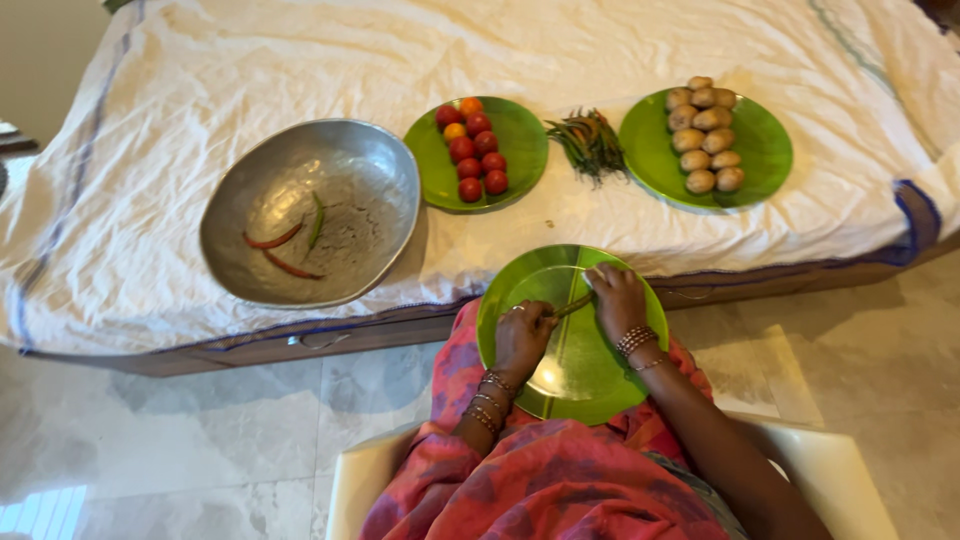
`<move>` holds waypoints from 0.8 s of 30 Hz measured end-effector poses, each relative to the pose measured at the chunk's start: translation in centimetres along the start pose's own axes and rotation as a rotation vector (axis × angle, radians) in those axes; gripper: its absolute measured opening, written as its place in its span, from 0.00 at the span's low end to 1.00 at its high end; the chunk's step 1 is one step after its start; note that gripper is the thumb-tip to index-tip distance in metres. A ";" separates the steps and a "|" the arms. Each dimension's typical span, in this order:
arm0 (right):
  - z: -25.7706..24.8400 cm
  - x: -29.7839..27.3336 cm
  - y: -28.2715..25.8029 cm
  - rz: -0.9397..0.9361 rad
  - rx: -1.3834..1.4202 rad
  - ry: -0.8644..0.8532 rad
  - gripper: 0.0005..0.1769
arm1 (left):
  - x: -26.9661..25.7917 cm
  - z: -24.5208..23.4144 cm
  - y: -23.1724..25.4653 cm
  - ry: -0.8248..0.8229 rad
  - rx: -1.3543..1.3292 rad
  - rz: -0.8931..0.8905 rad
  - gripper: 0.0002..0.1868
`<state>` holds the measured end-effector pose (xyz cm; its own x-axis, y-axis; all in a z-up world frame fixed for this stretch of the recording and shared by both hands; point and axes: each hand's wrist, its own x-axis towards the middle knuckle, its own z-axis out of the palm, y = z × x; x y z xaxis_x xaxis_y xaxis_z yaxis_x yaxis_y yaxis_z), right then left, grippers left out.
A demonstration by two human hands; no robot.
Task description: The person sits on a chair and peels green chilies with a knife over a green plate. She removes the stems and peels the skin, placing the peeled chilies into a metal bowl. Tomatoes and potatoes are visible on nearby plates but are not handled.
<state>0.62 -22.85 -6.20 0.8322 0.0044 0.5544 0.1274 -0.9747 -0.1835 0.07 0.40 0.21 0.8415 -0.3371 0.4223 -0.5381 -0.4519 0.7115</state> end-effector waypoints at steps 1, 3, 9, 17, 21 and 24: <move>-0.3 0.1 -0.3 -0.010 0.007 0.010 0.20 | -0.1 0.0 0.0 0.025 -0.022 0.008 0.08; -1.0 0.1 -0.8 -0.026 0.017 0.028 0.22 | 0.0 0.2 -0.2 0.002 0.021 -0.011 0.07; -3.0 -0.2 -2.5 -0.037 0.017 -0.012 0.23 | -0.2 0.8 -0.8 -0.013 0.052 -0.058 0.06; -4.5 -2.1 -7.8 -0.111 0.200 -0.117 0.27 | -0.4 1.4 -1.5 0.012 0.085 -0.041 0.06; -4.7 -1.6 -7.2 -0.126 0.200 -0.108 0.27 | -0.5 1.2 -1.5 0.010 0.067 -0.047 0.06; -4.2 -0.9 -5.3 -0.061 0.155 -0.129 0.24 | -0.5 1.0 -1.3 0.007 0.050 -0.036 0.06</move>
<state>-3.06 -18.61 -2.25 0.8815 0.1009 0.4614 0.2528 -0.9260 -0.2805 0.25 0.36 -1.45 0.8605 -0.3144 0.4009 -0.5092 -0.5041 0.6976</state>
